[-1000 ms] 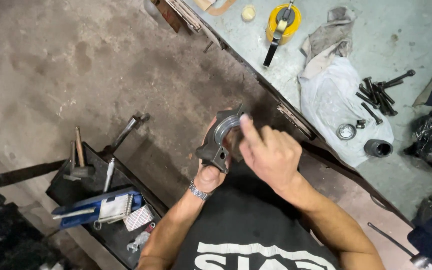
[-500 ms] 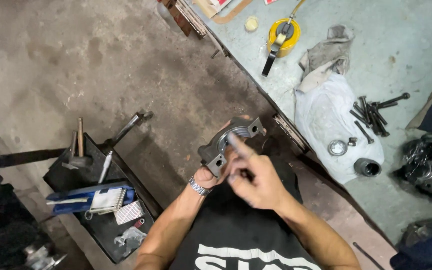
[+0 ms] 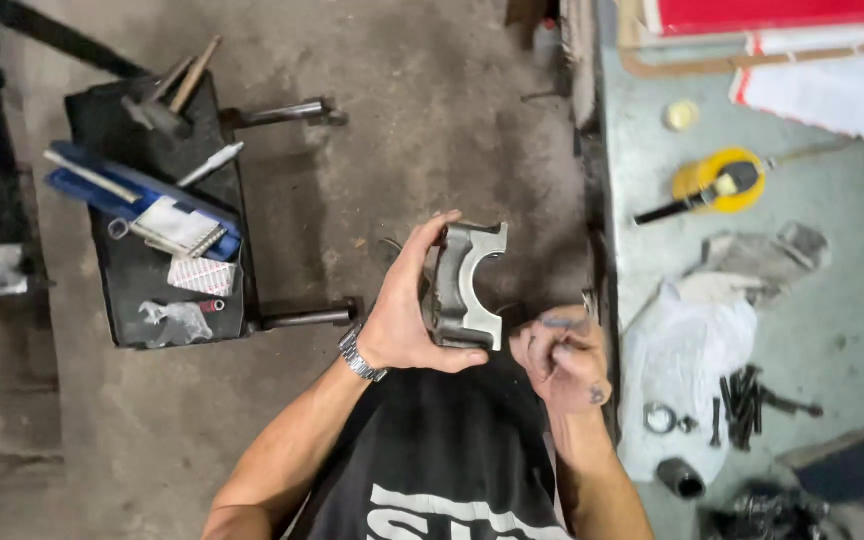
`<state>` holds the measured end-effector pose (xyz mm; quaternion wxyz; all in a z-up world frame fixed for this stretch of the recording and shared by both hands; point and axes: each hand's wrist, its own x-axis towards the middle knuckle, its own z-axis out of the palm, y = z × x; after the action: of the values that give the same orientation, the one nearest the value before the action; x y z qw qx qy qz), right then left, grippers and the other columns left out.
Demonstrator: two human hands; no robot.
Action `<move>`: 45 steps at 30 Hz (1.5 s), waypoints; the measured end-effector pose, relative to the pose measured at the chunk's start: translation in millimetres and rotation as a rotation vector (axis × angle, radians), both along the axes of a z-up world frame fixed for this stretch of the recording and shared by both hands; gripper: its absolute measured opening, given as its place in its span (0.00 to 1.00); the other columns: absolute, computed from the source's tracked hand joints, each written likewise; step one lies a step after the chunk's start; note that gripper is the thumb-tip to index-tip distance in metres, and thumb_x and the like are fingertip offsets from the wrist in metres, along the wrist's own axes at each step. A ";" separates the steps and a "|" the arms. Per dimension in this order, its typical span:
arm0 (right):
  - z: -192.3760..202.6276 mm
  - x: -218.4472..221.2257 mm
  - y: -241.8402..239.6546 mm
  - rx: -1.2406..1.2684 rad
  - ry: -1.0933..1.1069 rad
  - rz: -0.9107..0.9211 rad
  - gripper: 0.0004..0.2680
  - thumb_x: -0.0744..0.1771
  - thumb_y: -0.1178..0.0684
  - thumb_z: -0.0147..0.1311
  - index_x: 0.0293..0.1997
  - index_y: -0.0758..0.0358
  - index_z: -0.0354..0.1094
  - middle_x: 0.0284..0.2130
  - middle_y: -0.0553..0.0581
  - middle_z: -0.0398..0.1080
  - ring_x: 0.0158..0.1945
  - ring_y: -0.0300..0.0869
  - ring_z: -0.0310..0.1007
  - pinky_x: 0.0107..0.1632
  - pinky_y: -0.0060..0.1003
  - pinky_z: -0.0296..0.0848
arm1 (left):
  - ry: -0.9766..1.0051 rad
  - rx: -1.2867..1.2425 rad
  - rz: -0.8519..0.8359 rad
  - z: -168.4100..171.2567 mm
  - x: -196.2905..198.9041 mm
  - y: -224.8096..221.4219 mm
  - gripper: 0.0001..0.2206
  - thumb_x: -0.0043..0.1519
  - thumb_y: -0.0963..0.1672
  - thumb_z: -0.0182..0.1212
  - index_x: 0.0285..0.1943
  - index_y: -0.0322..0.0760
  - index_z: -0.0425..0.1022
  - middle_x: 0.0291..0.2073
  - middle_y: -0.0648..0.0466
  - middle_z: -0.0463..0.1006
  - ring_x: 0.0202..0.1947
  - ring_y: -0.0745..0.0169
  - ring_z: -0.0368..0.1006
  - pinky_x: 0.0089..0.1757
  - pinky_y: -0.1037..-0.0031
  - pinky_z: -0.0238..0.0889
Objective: Fitting main bearing caps onto a crankshaft in an engine block
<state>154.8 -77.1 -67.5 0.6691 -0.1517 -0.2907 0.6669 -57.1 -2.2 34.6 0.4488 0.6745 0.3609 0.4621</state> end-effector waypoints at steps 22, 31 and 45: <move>106.7 -299.1 252.6 0.599 -0.939 0.670 0.52 0.53 0.51 0.73 0.76 0.53 0.20 0.67 0.75 0.53 0.74 0.59 0.52 0.72 0.51 0.53 | 0.687 0.248 0.451 43.5 -302.7 77.5 0.53 0.34 0.63 0.62 0.66 0.25 0.61 0.55 0.41 0.71 0.43 0.48 0.66 0.46 0.61 0.54; 148.1 -419.7 295.6 0.506 -0.962 1.035 0.42 0.51 0.54 0.73 0.68 0.74 0.44 0.65 0.68 0.57 0.72 0.50 0.55 0.75 0.41 0.46 | 0.642 -0.105 0.643 62.3 -361.2 70.8 0.60 0.29 0.59 0.72 0.71 0.23 0.53 0.56 0.42 0.66 0.50 0.49 0.62 0.52 0.60 0.49; 126.8 -559.2 520.5 0.420 -0.486 1.655 0.31 0.59 0.48 0.73 0.63 0.72 0.56 0.43 0.59 0.72 0.51 0.42 0.73 0.58 0.36 0.69 | 0.369 -0.148 0.668 127.2 -429.4 192.3 0.52 0.38 0.61 0.63 0.68 0.24 0.57 0.57 0.40 0.66 0.52 0.48 0.63 0.55 0.64 0.52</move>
<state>-404.4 443.4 59.3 -0.0938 0.0957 -0.5577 0.8192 -486.5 190.1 161.7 0.2486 0.5571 0.6677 0.4266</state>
